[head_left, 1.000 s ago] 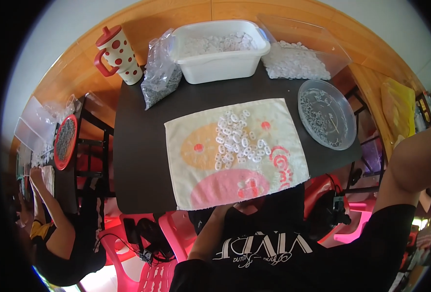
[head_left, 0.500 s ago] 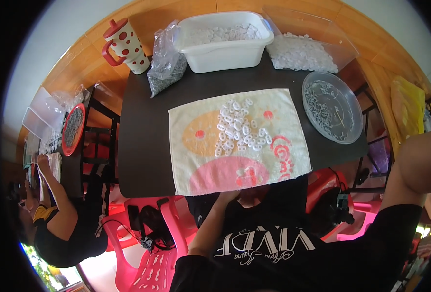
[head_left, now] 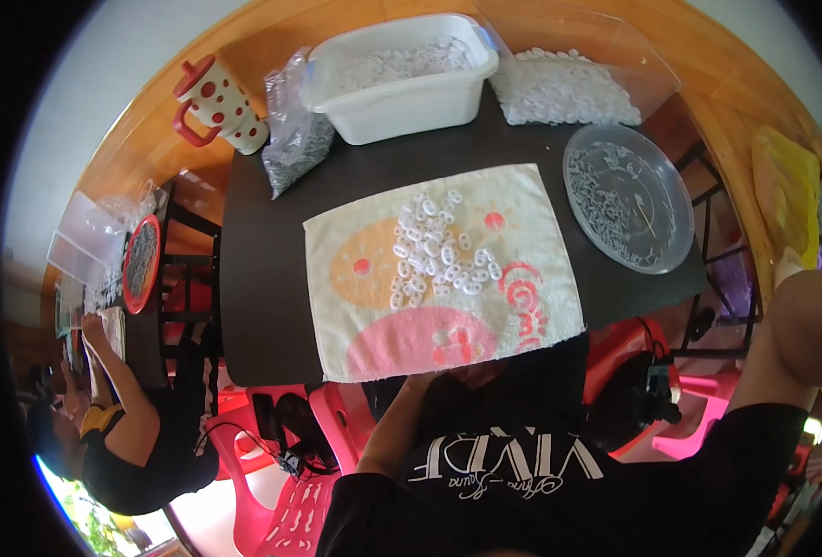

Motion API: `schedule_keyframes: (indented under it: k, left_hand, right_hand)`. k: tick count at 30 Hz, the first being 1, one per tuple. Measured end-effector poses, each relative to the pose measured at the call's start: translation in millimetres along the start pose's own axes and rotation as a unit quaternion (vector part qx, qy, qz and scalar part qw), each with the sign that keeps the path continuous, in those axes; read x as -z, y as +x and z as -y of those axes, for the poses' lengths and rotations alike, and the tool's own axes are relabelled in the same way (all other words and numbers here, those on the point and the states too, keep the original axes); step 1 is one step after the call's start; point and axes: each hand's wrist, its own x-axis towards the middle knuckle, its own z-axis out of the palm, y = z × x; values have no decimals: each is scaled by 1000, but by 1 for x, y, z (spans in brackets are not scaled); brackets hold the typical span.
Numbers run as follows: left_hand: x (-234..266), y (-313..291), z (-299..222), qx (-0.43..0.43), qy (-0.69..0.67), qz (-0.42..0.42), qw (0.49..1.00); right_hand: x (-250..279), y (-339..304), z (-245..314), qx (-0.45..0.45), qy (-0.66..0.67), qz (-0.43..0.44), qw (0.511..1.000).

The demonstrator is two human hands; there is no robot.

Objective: Inserting small grey electronic components into white circular plastic rings by hand at a workbench.

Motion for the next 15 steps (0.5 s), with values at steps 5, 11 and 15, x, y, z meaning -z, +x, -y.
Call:
schedule_keyframes:
  k: [5, 11, 15]
  left_hand:
    - [16, -5, 46, -163, 82, -24, 983]
    - [-11, -8, -24, -4, 330, -10, 944]
    - [-14, -10, -93, 105, 167, 60, 979]
  right_hand:
    - [34, -18, -7, -17, -4, -50, 999]
    - [46, -29, -3, -14, 3, -95, 995]
    - [54, -18, 12, 9, 6, -108, 994]
